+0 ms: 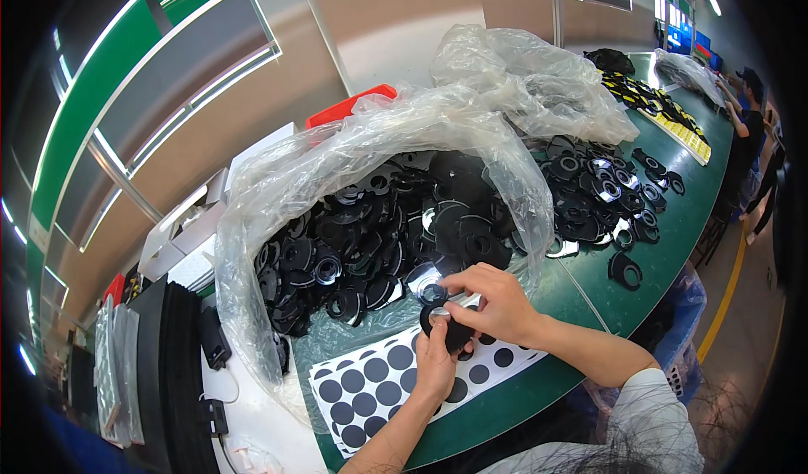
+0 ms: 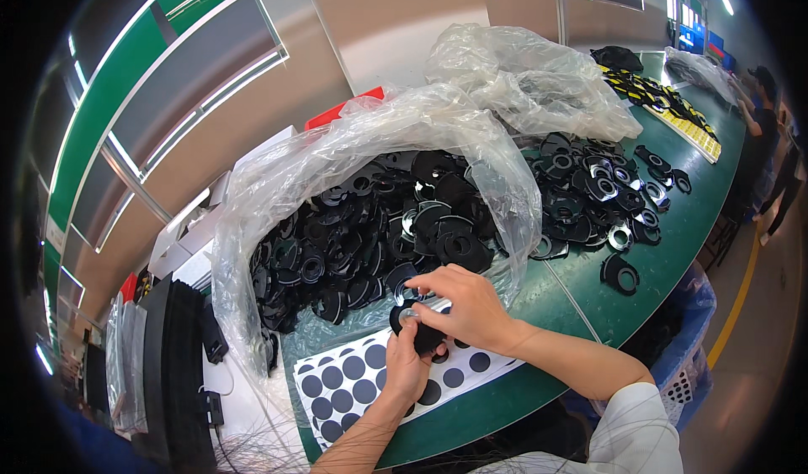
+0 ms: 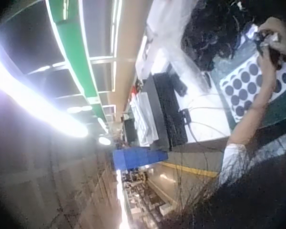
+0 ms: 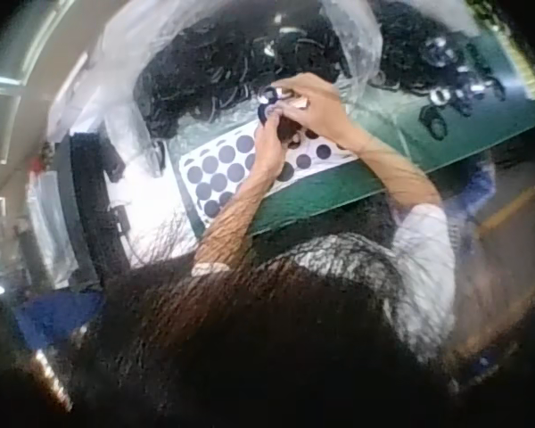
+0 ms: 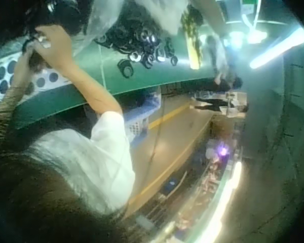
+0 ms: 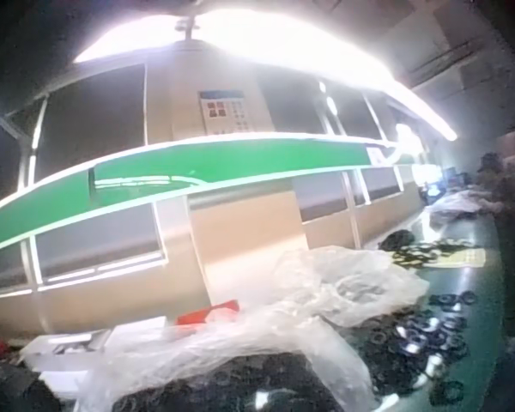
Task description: Applying circular adhesive gaskets to black plastic components in an assembly line setting.
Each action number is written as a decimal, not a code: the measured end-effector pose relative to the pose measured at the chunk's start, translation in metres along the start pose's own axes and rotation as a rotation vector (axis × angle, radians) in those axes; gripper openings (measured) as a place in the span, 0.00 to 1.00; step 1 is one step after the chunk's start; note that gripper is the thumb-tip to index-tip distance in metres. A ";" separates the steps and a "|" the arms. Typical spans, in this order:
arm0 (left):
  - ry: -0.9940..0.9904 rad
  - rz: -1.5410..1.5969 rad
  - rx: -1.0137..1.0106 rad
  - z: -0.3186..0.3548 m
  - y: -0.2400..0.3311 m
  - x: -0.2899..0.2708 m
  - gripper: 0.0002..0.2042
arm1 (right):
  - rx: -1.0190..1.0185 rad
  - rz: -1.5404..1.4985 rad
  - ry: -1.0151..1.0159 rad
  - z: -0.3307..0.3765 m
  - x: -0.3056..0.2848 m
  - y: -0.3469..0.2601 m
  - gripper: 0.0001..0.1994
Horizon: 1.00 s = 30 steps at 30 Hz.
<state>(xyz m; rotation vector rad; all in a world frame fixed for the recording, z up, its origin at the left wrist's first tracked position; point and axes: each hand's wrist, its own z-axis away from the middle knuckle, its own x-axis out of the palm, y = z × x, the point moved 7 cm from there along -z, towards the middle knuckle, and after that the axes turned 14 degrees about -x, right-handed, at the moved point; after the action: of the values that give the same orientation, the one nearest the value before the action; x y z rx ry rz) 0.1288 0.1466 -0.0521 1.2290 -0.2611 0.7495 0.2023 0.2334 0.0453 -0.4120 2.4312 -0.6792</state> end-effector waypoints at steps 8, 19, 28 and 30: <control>0.055 -0.157 0.035 0.000 -0.002 -0.002 0.14 | -0.423 0.354 -0.088 0.006 0.010 -0.025 0.08; -0.047 -0.018 -0.044 0.002 -0.002 0.003 0.36 | -0.482 0.332 -0.062 0.005 0.007 -0.029 0.12; 0.027 0.086 -0.114 0.000 -0.009 -0.006 0.35 | -0.531 0.351 -0.127 0.014 0.016 -0.026 0.12; 0.045 0.127 -0.134 -0.001 -0.009 -0.008 0.35 | -0.540 0.353 -0.136 0.015 0.018 -0.028 0.11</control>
<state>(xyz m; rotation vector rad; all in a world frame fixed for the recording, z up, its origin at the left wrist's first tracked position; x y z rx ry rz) 0.1282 0.1434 -0.0635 1.0751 -0.3492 0.8551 0.2005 0.1969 0.0419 -0.2126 2.4417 0.1591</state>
